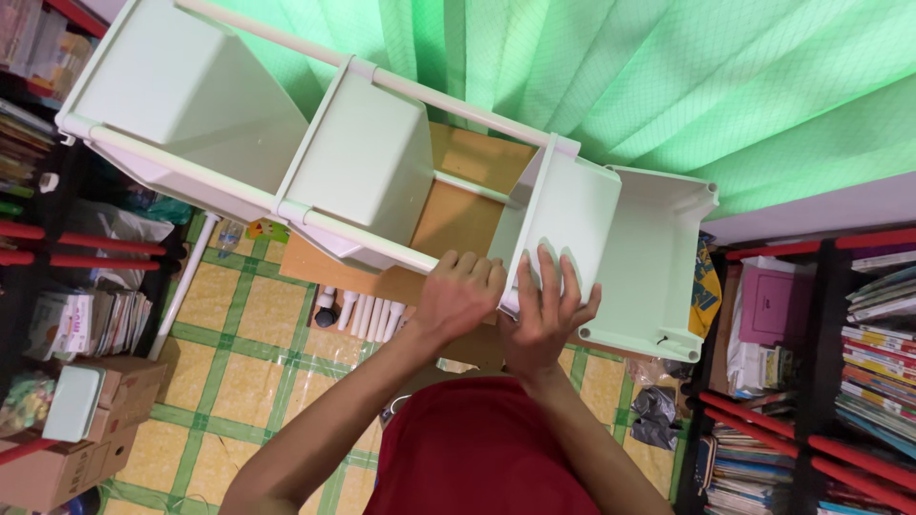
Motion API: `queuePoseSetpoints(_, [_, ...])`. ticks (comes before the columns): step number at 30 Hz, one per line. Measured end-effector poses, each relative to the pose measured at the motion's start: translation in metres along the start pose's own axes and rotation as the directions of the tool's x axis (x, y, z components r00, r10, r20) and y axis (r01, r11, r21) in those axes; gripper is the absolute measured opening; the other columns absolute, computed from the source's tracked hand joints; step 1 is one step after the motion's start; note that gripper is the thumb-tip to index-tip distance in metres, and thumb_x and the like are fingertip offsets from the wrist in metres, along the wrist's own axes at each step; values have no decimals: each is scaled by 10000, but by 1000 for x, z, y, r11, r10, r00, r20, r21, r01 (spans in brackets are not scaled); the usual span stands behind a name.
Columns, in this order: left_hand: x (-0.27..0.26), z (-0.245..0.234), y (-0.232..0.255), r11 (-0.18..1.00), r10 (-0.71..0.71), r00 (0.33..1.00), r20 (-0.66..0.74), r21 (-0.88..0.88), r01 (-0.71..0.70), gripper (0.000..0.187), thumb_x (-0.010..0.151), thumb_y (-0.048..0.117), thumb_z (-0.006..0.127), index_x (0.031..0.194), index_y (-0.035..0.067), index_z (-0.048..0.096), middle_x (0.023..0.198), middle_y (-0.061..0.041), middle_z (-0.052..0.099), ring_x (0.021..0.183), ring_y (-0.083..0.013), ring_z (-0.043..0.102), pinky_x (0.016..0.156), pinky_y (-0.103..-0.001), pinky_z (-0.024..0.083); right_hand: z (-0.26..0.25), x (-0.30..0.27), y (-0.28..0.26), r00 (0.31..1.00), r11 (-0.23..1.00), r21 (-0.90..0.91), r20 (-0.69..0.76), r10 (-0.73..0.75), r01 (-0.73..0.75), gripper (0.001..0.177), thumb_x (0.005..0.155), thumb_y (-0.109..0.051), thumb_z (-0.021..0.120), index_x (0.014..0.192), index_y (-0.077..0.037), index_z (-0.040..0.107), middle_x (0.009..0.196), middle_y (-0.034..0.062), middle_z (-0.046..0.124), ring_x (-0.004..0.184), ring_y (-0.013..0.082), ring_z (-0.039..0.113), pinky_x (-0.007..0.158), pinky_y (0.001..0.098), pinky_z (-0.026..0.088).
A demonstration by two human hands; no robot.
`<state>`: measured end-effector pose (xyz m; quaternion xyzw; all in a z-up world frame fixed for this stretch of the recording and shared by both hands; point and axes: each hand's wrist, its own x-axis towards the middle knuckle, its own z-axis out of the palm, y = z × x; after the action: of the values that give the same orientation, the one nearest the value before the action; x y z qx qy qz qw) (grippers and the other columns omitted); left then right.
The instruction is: The person assembles a white plastic storage rack by inserting vertical and horizontal rods into the corner holes of stacked bins. They repeatedly adjust and press the rods to secure the structure, working with multiple bins and rods on a tiled floor.
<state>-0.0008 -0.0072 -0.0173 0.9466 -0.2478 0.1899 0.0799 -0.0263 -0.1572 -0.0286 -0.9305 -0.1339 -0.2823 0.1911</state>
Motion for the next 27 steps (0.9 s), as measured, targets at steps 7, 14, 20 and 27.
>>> queuePoseSetpoints(7, [7,4,-2,1000,20,999,35,-20,-19,78,757,148,659,768,106,593,713,-61,616,707,-226,637,641,-368,479,7,1,0,999,999,-14,-27,39,-40,423,935,-298,706,1284,-61,717,1489,112,597,1452,340,458,1226,628,127])
queuePoseSetpoints(14, [10,-28,4,1000,-3,987,162,-29,8,142,817,169,683,913,97,608,878,-85,621,861,-242,611,764,-398,455,5,1,-6,997,997,-7,-24,73,-73,478,890,-327,755,1291,-70,710,1493,139,571,1439,333,448,1216,637,134])
queuePoseSetpoints(20, [29,-69,-28,860,122,936,330,-506,66,401,644,69,710,1022,-32,619,1011,-221,601,1027,-398,567,838,-492,440,-22,21,-17,991,996,30,106,79,-82,592,875,-381,764,1349,-50,635,1486,254,506,1432,394,394,1163,682,123])
queuePoseSetpoints(27, [121,3,-85,994,78,995,-65,77,-73,521,741,35,658,1251,-39,582,1194,-204,597,1166,-372,547,1011,-495,455,-42,73,17,981,953,286,186,47,-100,413,963,-185,656,1353,-59,608,1438,180,595,1347,367,559,1180,543,356])
